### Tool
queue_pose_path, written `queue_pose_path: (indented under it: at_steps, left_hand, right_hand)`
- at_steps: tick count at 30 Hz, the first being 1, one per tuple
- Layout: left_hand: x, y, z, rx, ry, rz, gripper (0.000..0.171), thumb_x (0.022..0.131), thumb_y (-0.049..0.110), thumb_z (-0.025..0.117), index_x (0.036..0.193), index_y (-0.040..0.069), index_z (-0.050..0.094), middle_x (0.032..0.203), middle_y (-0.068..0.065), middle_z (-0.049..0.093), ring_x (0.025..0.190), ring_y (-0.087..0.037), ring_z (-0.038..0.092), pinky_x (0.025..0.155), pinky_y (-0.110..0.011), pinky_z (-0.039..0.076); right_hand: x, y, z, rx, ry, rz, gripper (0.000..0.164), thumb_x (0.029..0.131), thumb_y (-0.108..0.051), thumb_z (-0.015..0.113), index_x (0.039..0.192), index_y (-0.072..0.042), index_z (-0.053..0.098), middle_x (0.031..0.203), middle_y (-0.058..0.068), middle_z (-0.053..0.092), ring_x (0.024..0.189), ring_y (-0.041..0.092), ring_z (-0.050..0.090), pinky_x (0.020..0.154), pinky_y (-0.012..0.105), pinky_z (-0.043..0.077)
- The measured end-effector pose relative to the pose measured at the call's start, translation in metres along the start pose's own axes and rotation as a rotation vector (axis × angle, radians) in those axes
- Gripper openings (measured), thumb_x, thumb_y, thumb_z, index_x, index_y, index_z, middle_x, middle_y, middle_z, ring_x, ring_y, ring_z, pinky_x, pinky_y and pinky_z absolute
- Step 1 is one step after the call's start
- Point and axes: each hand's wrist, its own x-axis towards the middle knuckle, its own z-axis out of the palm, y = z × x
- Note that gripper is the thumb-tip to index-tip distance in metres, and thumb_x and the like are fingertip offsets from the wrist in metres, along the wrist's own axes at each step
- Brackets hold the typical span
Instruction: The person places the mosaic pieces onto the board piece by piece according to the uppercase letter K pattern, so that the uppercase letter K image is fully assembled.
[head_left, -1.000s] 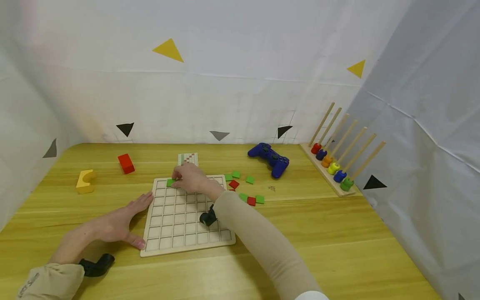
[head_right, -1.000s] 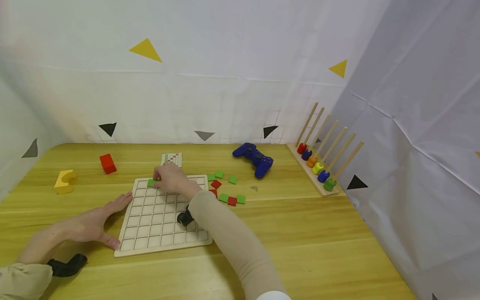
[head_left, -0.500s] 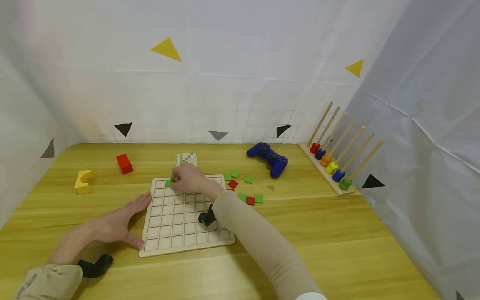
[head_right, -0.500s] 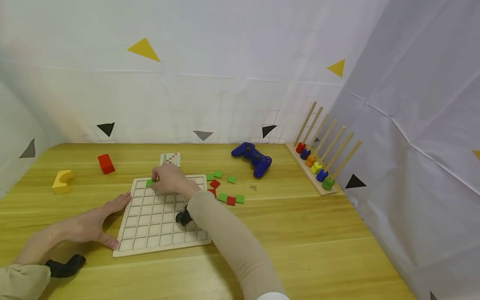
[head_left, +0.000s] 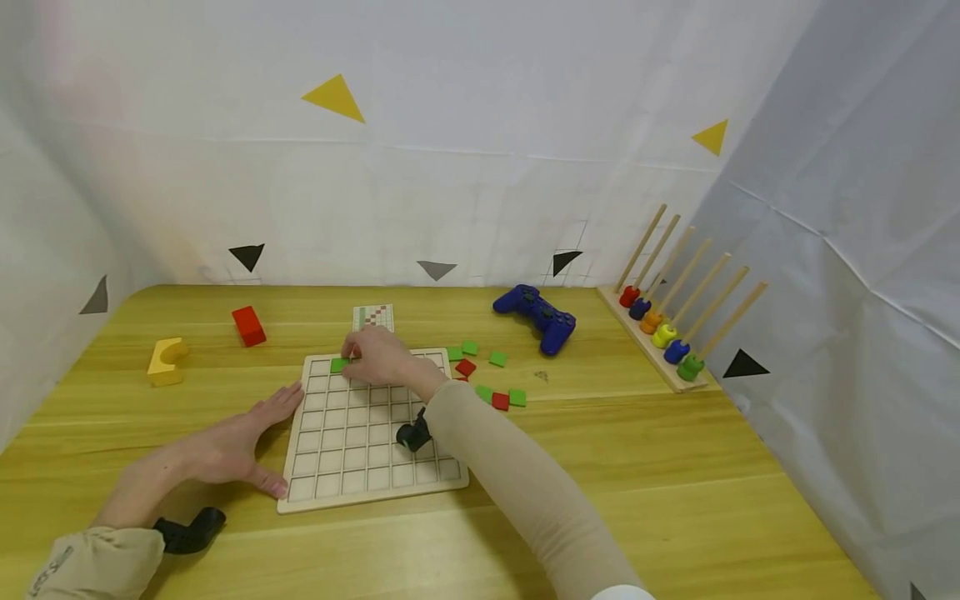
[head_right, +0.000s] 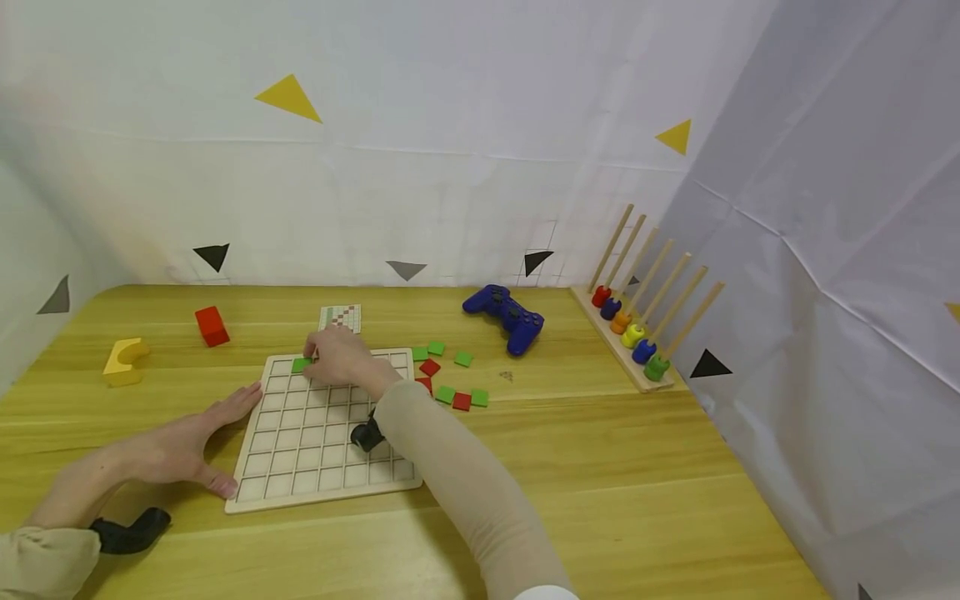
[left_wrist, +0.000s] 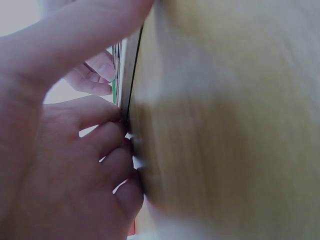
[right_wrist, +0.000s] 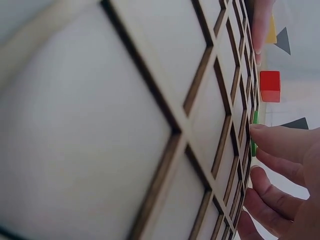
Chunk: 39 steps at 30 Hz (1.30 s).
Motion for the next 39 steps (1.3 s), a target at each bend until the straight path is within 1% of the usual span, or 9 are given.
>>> queue_pose_path:
  at_steps: [7, 9, 16, 21, 25, 29, 33, 36, 39]
  left_hand:
    - [0.0, 0.001, 0.0, -0.001, -0.001, 0.005, 0.129, 0.065, 0.044, 0.089, 0.159, -0.002, 0.013, 0.166, -0.026, 0.0, 0.144, -0.061, 0.0, 0.11, -0.076, 0.007]
    - [0.0, 0.001, 0.001, -0.001, -0.001, 0.005, 0.129, 0.065, 0.044, 0.089, 0.159, -0.001, 0.012, 0.166, -0.026, 0.0, 0.144, -0.061, 0.0, 0.11, -0.076, 0.008]
    - [0.001, 0.001, 0.001, 0.007, -0.007, -0.007, 0.13, 0.064, 0.044, 0.089, 0.159, -0.002, 0.013, 0.165, -0.026, 0.0, 0.144, -0.061, 0.001, 0.11, -0.076, 0.008]
    - [0.001, 0.002, 0.001, 0.007, -0.007, -0.001, 0.129, 0.065, 0.043, 0.09, 0.158, -0.002, 0.013, 0.165, -0.027, 0.001, 0.144, -0.061, 0.001, 0.11, -0.077, 0.008]
    - [0.001, 0.001, 0.0, 0.012, -0.004, -0.013, 0.131, 0.063, 0.045, 0.089, 0.159, -0.001, 0.013, 0.165, -0.026, 0.0, 0.144, -0.061, 0.001, 0.11, -0.076, 0.008]
    - [0.0, 0.001, 0.0, 0.003, -0.001, -0.012, 0.131, 0.063, 0.046, 0.09, 0.159, -0.001, 0.013, 0.165, -0.026, 0.0, 0.144, -0.061, 0.001, 0.11, -0.076, 0.008]
    - [0.0, 0.001, 0.001, 0.0, -0.001, -0.003, 0.13, 0.063, 0.043, 0.09, 0.159, -0.001, 0.012, 0.165, -0.027, 0.0, 0.144, -0.061, 0.001, 0.11, -0.076, 0.008]
    - [0.0, 0.001, 0.001, 0.005, 0.001, 0.001, 0.13, 0.064, 0.041, 0.09, 0.159, 0.0, 0.012, 0.164, -0.029, 0.0, 0.143, -0.062, 0.002, 0.11, -0.077, 0.009]
    - [0.0, 0.001, 0.001, 0.01, 0.004, 0.006, 0.13, 0.064, 0.04, 0.09, 0.159, 0.0, 0.011, 0.164, -0.03, 0.0, 0.143, -0.062, 0.002, 0.11, -0.077, 0.009]
  right_hand:
    - [-0.001, 0.0, -0.002, 0.009, -0.018, 0.004, 0.029, 0.097, -0.031, 0.064, 0.122, -0.016, 0.066, 0.117, 0.001, 0.064, 0.108, 0.015, 0.058, 0.089, 0.025, 0.049]
    - [-0.001, 0.001, -0.003, 0.034, -0.035, 0.001, 0.031, 0.097, -0.03, 0.065, 0.124, -0.015, 0.066, 0.119, 0.002, 0.064, 0.109, 0.015, 0.058, 0.089, 0.025, 0.049]
    - [-0.009, 0.015, -0.017, 0.25, -0.084, -0.04, 0.045, 0.097, -0.023, 0.067, 0.138, -0.008, 0.057, 0.134, 0.008, 0.061, 0.125, 0.02, 0.056, 0.1, 0.026, 0.048]
    - [-0.021, 0.025, -0.033, 0.302, -0.065, -0.078, 0.047, 0.097, -0.022, 0.066, 0.14, -0.005, 0.055, 0.138, 0.012, 0.059, 0.13, 0.026, 0.053, 0.106, 0.031, 0.045]
    - [-0.033, 0.033, -0.047, 0.325, -0.047, -0.086, 0.048, 0.096, -0.023, 0.067, 0.139, -0.004, 0.056, 0.138, 0.016, 0.059, 0.128, 0.031, 0.053, 0.106, 0.035, 0.045]
    - [-0.043, 0.048, -0.055, 0.333, -0.023, -0.086, 0.046, 0.096, -0.024, 0.068, 0.137, -0.005, 0.057, 0.138, 0.015, 0.059, 0.126, 0.03, 0.055, 0.105, 0.034, 0.046]
    - [-0.054, 0.063, -0.062, 0.357, -0.002, -0.089, 0.045, 0.095, -0.021, 0.068, 0.135, -0.003, 0.058, 0.138, 0.017, 0.058, 0.126, 0.034, 0.055, 0.108, 0.042, 0.045]
    - [-0.062, 0.073, -0.066, 0.371, 0.008, -0.07, 0.044, 0.096, -0.02, 0.068, 0.134, -0.002, 0.059, 0.138, 0.019, 0.058, 0.127, 0.036, 0.054, 0.108, 0.045, 0.044]
    - [-0.069, 0.084, -0.069, 0.367, 0.016, -0.039, 0.043, 0.096, -0.022, 0.068, 0.133, -0.003, 0.06, 0.137, 0.018, 0.059, 0.126, 0.036, 0.055, 0.106, 0.043, 0.046]
